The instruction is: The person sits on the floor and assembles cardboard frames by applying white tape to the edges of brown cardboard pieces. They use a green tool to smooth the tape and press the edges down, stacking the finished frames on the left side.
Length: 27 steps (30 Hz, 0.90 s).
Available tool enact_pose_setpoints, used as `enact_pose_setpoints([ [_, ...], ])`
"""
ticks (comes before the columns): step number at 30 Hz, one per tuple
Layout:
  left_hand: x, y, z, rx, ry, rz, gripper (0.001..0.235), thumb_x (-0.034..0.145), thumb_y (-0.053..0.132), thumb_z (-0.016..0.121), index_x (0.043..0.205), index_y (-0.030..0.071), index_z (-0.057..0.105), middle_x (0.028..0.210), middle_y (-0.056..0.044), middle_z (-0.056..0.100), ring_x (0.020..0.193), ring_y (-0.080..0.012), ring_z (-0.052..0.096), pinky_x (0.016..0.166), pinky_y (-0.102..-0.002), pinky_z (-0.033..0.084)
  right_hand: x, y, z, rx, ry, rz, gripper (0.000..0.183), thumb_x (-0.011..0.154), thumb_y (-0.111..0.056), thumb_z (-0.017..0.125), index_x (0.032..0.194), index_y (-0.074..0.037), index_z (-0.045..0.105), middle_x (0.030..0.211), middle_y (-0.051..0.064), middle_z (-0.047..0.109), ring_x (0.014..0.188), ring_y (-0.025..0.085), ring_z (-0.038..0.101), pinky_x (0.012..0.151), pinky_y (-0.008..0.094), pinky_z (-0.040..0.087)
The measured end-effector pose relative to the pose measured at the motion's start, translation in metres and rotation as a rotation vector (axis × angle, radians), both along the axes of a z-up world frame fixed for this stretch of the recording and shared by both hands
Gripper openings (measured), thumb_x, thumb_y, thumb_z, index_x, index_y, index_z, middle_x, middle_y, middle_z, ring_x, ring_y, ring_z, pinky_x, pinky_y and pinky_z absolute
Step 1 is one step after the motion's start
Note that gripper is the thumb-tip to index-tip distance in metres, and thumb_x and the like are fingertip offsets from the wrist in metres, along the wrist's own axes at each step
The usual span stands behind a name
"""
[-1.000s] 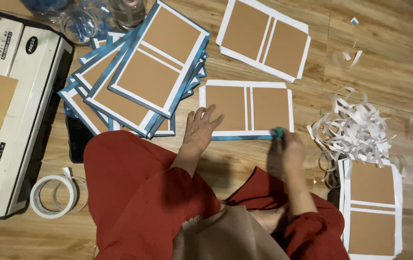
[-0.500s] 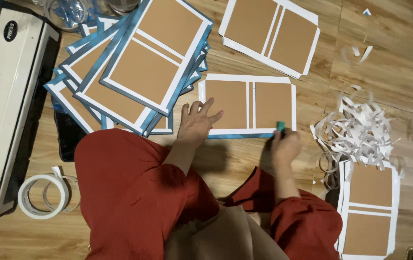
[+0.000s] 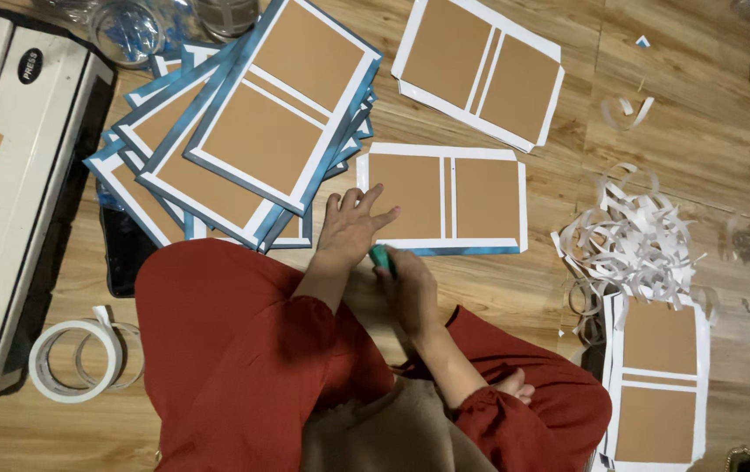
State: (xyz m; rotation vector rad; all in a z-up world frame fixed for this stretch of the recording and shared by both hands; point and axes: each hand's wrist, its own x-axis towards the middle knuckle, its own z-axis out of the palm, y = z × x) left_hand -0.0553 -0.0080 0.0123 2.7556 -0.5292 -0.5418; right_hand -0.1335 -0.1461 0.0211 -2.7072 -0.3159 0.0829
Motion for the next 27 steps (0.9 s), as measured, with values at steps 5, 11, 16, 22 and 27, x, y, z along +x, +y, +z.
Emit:
enact_pose_setpoints([
  [5, -0.002, -0.002, 0.006, 0.009, -0.01, 0.015, 0.056, 0.085, 0.007, 0.043, 0.128, 0.042, 0.04, 0.143, 0.003, 0.019, 0.12, -0.0205, 0.026, 0.097, -0.045, 0.02, 0.023, -0.063, -0.03, -0.067, -0.142, -0.176, 0.023, 0.075, -0.027, 0.066, 0.088, -0.01, 0.057, 0.072, 0.009, 0.053, 0.073, 0.03, 0.058, 0.064, 0.04, 0.047],
  [11, -0.003, -0.005, 0.006, 0.017, 0.024, 0.016, 0.059, 0.085, 0.005, 0.043, 0.129, 0.043, 0.038, 0.143, 0.002, 0.018, 0.121, -0.022, 0.025, 0.097, -0.047, 0.019, 0.046, -0.178, -0.044, -0.166, -0.157, -0.628, 0.023, 0.07, -0.02, 0.074, 0.084, -0.007, 0.061, 0.072, 0.013, 0.059, 0.073, 0.036, 0.06, 0.063, 0.044, 0.046],
  [16, -0.009, -0.007, 0.007, -0.003, 0.002, 0.018, 0.052, 0.087, 0.01, 0.044, 0.127, 0.043, 0.041, 0.142, 0.002, 0.021, 0.121, -0.0218, 0.026, 0.098, -0.048, 0.02, 0.013, -0.04, -0.035, -0.094, -0.203, -0.168, 0.016, 0.075, -0.017, 0.065, 0.082, -0.005, 0.057, 0.068, 0.016, 0.054, 0.068, 0.035, 0.056, 0.064, 0.043, 0.045],
  [22, -0.008, -0.003, 0.007, 0.009, -0.01, 0.021, 0.052, 0.088, 0.009, 0.039, 0.127, 0.043, 0.04, 0.143, 0.002, 0.021, 0.123, -0.0221, 0.025, 0.099, -0.049, 0.018, 0.037, -0.141, -0.03, -0.102, -0.108, -0.459, 0.013, 0.078, -0.012, 0.063, 0.086, -0.004, 0.057, 0.072, 0.018, 0.055, 0.072, 0.04, 0.056, 0.064, 0.049, 0.044],
  [27, -0.004, -0.008, 0.005, 0.019, -0.005, 0.043, 0.051, 0.089, 0.01, 0.037, 0.126, 0.043, 0.041, 0.143, 0.003, 0.02, 0.123, -0.0218, 0.024, 0.099, -0.049, 0.018, 0.037, -0.125, -0.033, -0.125, -0.159, -0.575, 0.014, 0.076, -0.016, 0.065, 0.084, -0.007, 0.058, 0.07, 0.013, 0.054, 0.068, 0.036, 0.058, 0.062, 0.045, 0.045],
])
